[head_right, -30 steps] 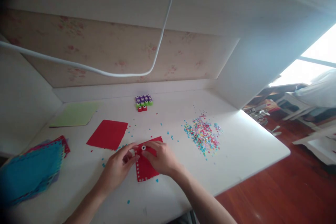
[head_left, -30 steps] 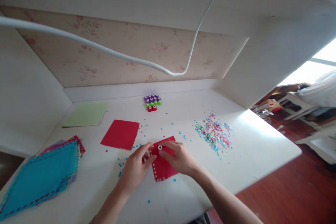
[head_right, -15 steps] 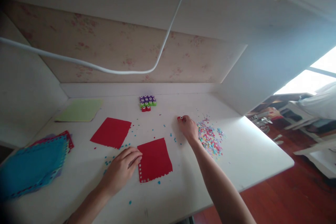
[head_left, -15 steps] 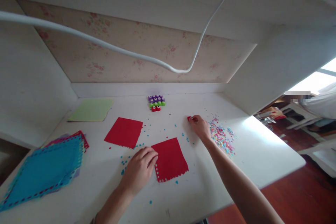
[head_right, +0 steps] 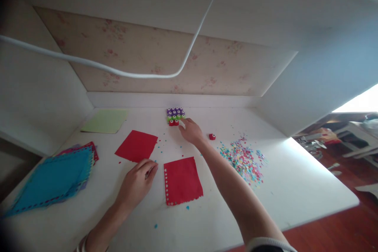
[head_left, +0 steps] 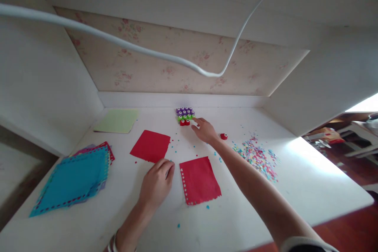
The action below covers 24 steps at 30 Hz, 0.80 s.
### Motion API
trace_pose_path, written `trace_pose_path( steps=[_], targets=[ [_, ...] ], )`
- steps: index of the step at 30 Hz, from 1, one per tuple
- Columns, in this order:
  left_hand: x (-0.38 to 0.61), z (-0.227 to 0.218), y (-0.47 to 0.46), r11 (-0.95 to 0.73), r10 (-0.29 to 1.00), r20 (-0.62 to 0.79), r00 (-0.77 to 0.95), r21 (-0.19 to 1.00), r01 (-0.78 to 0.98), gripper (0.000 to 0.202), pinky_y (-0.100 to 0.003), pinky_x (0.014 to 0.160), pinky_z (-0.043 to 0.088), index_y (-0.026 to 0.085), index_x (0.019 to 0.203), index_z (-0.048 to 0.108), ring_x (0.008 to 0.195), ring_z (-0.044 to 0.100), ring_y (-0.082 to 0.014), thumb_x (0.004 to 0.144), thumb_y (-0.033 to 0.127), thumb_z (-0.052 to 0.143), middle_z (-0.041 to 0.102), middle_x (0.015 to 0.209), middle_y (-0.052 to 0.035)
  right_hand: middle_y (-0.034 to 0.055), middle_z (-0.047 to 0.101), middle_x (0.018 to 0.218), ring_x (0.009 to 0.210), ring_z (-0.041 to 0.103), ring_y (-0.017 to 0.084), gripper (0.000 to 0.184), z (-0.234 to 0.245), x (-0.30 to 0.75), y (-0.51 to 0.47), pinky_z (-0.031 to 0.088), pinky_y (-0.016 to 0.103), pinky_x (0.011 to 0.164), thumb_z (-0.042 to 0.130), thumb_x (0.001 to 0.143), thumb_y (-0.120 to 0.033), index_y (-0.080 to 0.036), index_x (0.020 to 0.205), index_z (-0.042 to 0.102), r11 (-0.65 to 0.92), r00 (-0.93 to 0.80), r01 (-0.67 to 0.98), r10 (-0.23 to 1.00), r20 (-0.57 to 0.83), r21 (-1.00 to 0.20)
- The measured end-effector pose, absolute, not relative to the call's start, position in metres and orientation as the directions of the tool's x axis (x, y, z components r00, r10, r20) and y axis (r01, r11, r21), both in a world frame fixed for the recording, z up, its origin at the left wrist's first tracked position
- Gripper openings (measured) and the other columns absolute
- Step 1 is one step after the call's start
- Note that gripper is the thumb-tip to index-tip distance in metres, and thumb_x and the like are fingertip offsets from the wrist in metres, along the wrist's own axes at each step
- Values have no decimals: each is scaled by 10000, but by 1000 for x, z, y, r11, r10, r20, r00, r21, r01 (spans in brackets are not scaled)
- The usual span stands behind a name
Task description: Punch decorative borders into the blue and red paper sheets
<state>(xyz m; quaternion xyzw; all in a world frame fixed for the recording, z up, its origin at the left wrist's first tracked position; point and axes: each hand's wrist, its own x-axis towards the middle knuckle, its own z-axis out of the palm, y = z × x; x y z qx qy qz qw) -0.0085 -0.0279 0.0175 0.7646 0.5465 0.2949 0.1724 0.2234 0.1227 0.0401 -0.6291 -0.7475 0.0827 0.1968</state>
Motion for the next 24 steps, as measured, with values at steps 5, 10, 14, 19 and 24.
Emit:
trace_pose_path(
  steps=[5, 10, 14, 19, 24],
  targets=[
    [-13, 18, -24, -333, 940, 272, 205, 613, 716, 205, -272, 760, 495, 216, 939, 653, 882, 654, -190, 950, 225, 449, 676, 948, -57, 107, 606, 1272, 1075, 619, 253, 350, 32, 195, 140, 446, 346, 923, 482, 929, -275, -213, 1250, 606, 195, -153, 912, 978, 142, -360],
    [-14, 18, -22, -337, 939, 276, 207, 612, 716, 196, -269, 752, 498, 215, 934, 650, 863, 657, -182, 946, 217, 455, 673, 939, -50, 123, 648, 1173, 1040, 633, 264, 260, 29, 196, 140, 453, 359, 893, 484, 940, -285, -202, 1130, 640, 144, -100, 914, 986, 134, -379],
    [-15, 18, -22, -350, 933, 301, 200, 614, 707, 177, -289, 780, 499, 207, 928, 646, 861, 659, -188, 942, 215, 470, 671, 934, -48, 107, 668, 1172, 1002, 650, 235, 277, 33, 201, 126, 473, 337, 863, 493, 932, -256, -196, 1180, 600, 171, -124, 885, 983, 136, -433],
    [-17, 18, -19, -332, 939, 305, 160, 680, 653, 155, -295, 765, 515, 211, 983, 638, 800, 658, -172, 938, 234, 492, 667, 996, -48, 16, 711, 1105, 953, 670, 149, 323, 43, 192, 76, 489, 234, 840, 602, 877, -245, -235, 1199, 586, 344, -332, 778, 935, 121, -525],
    [-16, 10, -19, -358, 933, 298, 204, 686, 634, 245, -323, 794, 543, 219, 1143, 592, 818, 657, -180, 904, 229, 538, 633, 1120, -74, 13, 705, 1134, 1032, 653, 179, 315, 47, 176, 25, 472, 275, 893, 584, 878, -191, -274, 1181, 610, 526, -576, 619, 809, 117, -583]
  ],
)
